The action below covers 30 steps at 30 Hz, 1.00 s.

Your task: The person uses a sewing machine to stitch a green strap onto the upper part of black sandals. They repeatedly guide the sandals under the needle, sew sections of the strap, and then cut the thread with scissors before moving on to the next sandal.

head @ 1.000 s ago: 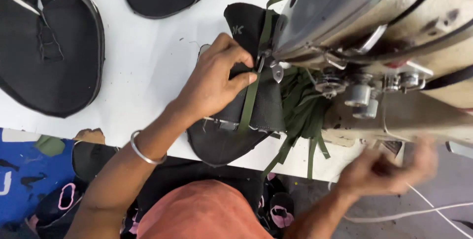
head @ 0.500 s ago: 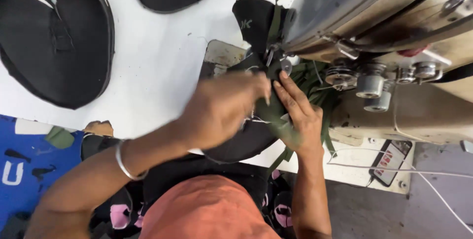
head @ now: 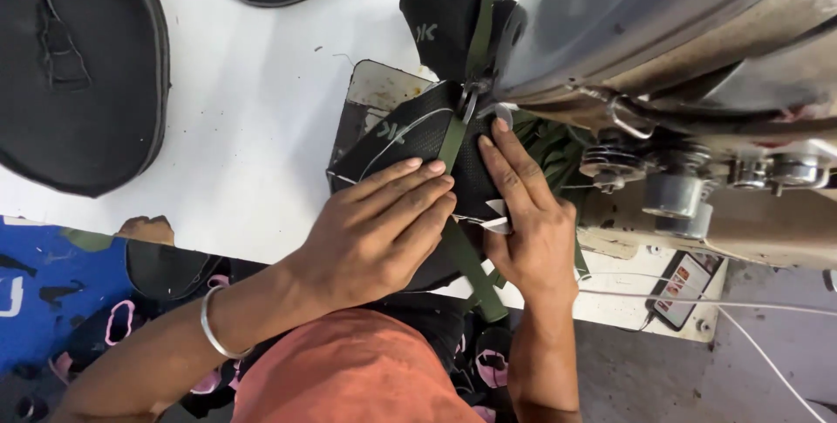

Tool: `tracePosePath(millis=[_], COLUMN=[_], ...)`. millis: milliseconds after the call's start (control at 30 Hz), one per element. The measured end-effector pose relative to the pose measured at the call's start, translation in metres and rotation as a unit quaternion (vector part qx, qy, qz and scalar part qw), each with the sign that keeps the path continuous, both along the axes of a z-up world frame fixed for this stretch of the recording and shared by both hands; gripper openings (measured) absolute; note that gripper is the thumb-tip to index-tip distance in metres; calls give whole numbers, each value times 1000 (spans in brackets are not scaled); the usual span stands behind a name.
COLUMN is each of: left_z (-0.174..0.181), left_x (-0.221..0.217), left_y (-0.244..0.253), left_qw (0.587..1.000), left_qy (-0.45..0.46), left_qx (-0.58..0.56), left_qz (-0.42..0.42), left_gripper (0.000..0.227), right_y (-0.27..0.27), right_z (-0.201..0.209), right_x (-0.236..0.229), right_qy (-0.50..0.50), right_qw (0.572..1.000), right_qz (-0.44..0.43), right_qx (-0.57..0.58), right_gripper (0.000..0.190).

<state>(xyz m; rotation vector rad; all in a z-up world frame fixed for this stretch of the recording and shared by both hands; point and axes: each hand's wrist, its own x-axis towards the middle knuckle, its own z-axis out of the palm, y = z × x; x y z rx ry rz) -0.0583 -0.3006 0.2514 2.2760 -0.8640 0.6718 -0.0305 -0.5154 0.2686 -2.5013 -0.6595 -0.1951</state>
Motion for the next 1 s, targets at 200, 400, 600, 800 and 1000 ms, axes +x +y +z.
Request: tracePosePath(millis=[200,400,600,800,1000], left_z=[3,1,-8,-13,-10], left_x=[17,15,3,-2,-1], left_y=[-2,-5,-5,5,9], left_qw=[999,996,992,990,988], left_qy=[-10,-37,-87,-142,-146], left_qx=[33,73,79,24,42], left_qz=[2,31,54,12,0], left_gripper=[19,24,23,20,18], right_y=[3,-8,12,41,77], right_z=[16,14,-16,-51,-26], right_x=[12,20,-44,-63,-23], right_qy=[0,-29,-248,100,46], right_qw=[1000,996,954,878,858], right_qz=[2,9,-151,-191,-218], right_qx=[-27,-81,-77,426,463], right_gripper=[82,82,80,52,50])
